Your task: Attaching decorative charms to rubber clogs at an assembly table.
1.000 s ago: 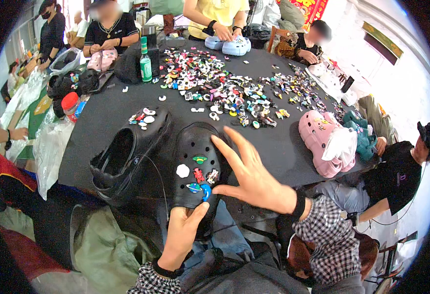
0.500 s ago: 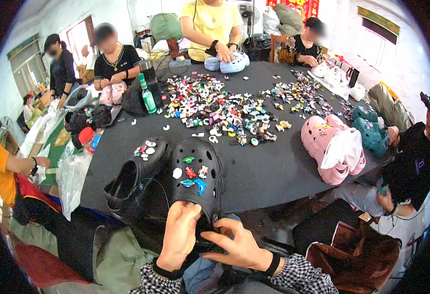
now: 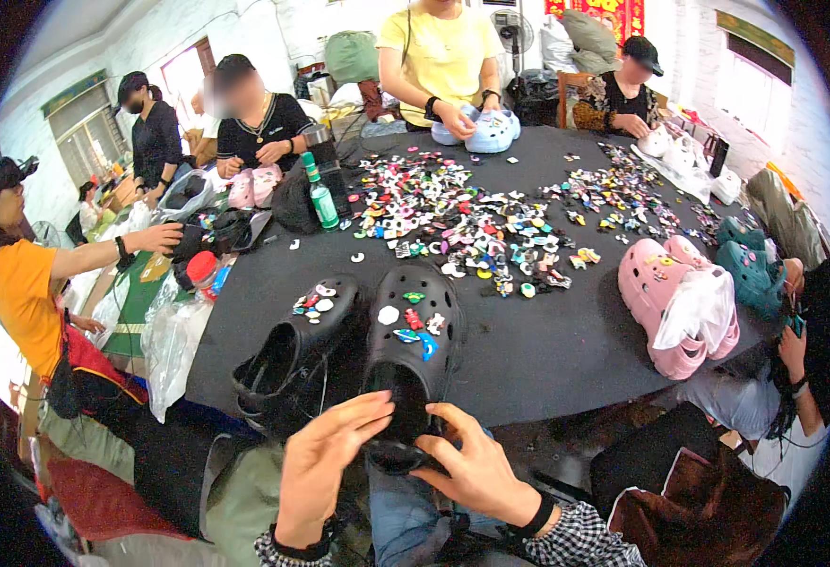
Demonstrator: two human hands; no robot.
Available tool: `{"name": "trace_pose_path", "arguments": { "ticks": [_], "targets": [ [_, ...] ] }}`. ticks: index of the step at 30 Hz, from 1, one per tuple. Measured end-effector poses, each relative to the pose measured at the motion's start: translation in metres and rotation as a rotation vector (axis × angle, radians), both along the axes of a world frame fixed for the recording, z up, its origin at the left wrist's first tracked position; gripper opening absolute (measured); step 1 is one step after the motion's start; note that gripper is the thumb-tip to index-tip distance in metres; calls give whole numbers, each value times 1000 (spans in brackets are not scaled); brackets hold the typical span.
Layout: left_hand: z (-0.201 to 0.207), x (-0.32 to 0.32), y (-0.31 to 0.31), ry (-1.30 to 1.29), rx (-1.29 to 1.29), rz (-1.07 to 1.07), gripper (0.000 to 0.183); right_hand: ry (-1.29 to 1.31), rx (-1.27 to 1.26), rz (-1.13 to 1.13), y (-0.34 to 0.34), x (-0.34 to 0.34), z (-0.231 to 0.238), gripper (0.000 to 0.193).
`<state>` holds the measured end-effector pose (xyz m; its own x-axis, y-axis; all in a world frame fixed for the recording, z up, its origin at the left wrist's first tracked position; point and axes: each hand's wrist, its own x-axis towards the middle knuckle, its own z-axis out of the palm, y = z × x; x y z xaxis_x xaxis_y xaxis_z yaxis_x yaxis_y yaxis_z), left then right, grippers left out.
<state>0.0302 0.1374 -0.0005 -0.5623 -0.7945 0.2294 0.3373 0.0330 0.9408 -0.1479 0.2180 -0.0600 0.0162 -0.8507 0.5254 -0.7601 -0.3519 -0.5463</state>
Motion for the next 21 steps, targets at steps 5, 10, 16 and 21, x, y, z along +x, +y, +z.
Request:
{"name": "trace_pose_path", "arguments": {
  "ticks": [5,10,16,21],
  "targets": [
    [0,47,-6,-75,-182,651,19,-10,3,45,-4,-2,2,44],
    [-24,85,-29,-107,-229,860,24,-67,105,44,-2,-1,6,42],
    [-37,68,-53,-219,-192,842,46,-84,166,35,-2,-3,10,44],
    [-40,61,-45,-336,-259,764,46,-131,141,90,-14,-9,14,43]
  ]
}}
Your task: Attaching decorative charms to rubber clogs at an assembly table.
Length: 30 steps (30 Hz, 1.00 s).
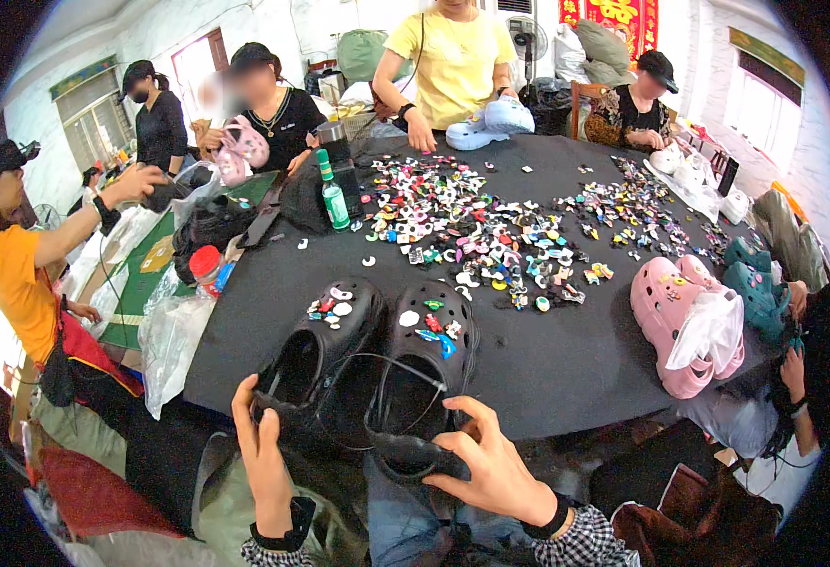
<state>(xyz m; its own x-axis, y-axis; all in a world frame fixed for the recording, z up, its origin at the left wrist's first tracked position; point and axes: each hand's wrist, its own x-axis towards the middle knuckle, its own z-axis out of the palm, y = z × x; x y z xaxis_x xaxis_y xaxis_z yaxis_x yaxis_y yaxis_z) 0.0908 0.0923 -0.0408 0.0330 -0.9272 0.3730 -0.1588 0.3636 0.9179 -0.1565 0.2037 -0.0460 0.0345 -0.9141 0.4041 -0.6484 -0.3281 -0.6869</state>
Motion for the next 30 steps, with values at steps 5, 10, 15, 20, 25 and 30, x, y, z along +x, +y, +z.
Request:
{"name": "trace_pose_path", "arguments": {
  "ticks": [5,10,15,20,25,30],
  "targets": [
    [8,-25,12,-7,41,-73,49,-1,-76,54,-3,-3,-1,42],
    [21,-41,29,-84,-296,-33,50,187,-208,179,5,3,-27,31],
    [34,-69,60,265,66,-579,47,245,-315,136,11,6,-40,24],
    [28,-73,70,428,212,-613,46,212,-286,141,9,4,-40,25],
    [85,-105,104,838,584,-215,10,202,-307,153,6,8,-34,24],
    [22,-89,57,753,632,-763,45,247,-302,187,8,-3,-38,24]
  ]
}}
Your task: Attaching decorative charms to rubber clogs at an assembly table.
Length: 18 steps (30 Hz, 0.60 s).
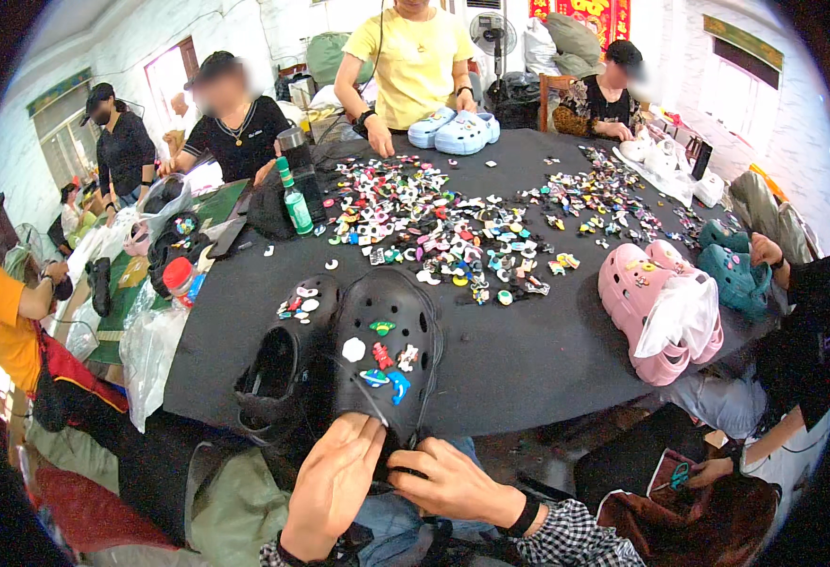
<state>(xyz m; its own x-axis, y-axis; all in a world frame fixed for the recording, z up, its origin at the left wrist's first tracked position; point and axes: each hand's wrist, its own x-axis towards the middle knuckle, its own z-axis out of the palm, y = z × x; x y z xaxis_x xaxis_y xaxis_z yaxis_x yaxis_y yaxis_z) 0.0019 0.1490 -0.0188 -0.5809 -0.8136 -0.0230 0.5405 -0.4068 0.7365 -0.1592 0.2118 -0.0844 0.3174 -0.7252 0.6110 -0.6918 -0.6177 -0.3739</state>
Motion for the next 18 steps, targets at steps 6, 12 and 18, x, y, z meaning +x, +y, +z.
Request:
{"name": "trace_pose_path", "arguments": {
  "ticks": [6,12,18],
  "targets": [
    [-47,-8,-23,519,30,-284,40,-90,68,168,7,2,7,22],
    [-26,-27,-30,73,332,-32,39,71,204,237,9,-13,22,26],
    [-28,-25,-30,26,321,-17,34,131,265,90,-19,-72,115,30]
  ]
}}
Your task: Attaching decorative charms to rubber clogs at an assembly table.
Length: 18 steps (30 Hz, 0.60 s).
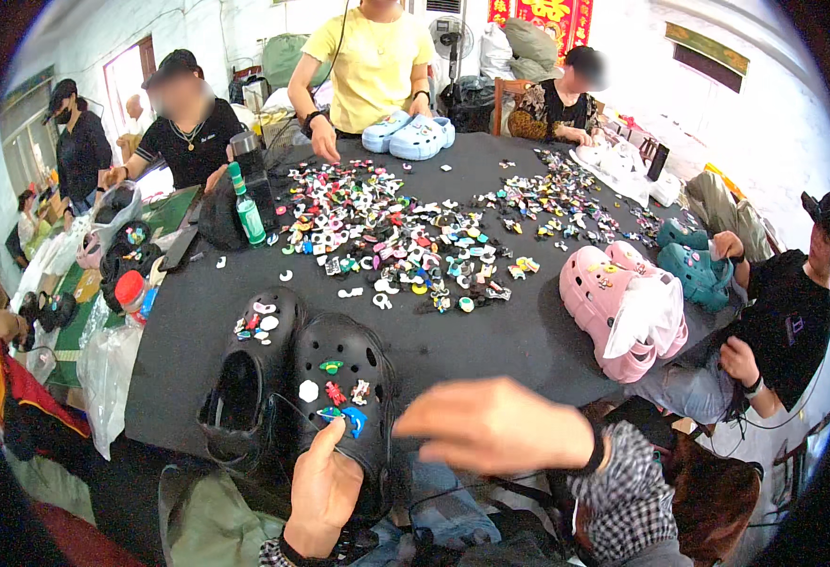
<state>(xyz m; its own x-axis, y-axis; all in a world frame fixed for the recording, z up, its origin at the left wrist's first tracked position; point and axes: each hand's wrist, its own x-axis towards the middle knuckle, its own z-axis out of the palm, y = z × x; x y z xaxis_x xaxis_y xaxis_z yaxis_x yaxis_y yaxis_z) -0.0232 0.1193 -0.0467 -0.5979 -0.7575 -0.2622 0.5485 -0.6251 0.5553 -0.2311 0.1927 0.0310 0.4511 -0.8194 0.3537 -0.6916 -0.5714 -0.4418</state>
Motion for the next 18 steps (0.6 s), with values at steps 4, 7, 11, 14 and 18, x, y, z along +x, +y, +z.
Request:
{"name": "trace_pose_path", "arguments": {
  "ticks": [4,7,11,14,18],
  "targets": [
    [2,-4,0,-11,23,159,33,30,-154,-265,-78,-43,27,16],
    [-1,-11,5,-9,-9,163,33,80,-189,-404,-121,-87,29,16],
    [-6,-6,5,-32,28,185,42,307,10,-584,-170,-107,-30,18],
    [-7,-4,6,-75,54,195,42,328,54,-672,-183,-113,-73,24],
    [-8,-5,7,-22,67,163,43,284,-19,-647,-182,-123,-90,29]
  ]
}}
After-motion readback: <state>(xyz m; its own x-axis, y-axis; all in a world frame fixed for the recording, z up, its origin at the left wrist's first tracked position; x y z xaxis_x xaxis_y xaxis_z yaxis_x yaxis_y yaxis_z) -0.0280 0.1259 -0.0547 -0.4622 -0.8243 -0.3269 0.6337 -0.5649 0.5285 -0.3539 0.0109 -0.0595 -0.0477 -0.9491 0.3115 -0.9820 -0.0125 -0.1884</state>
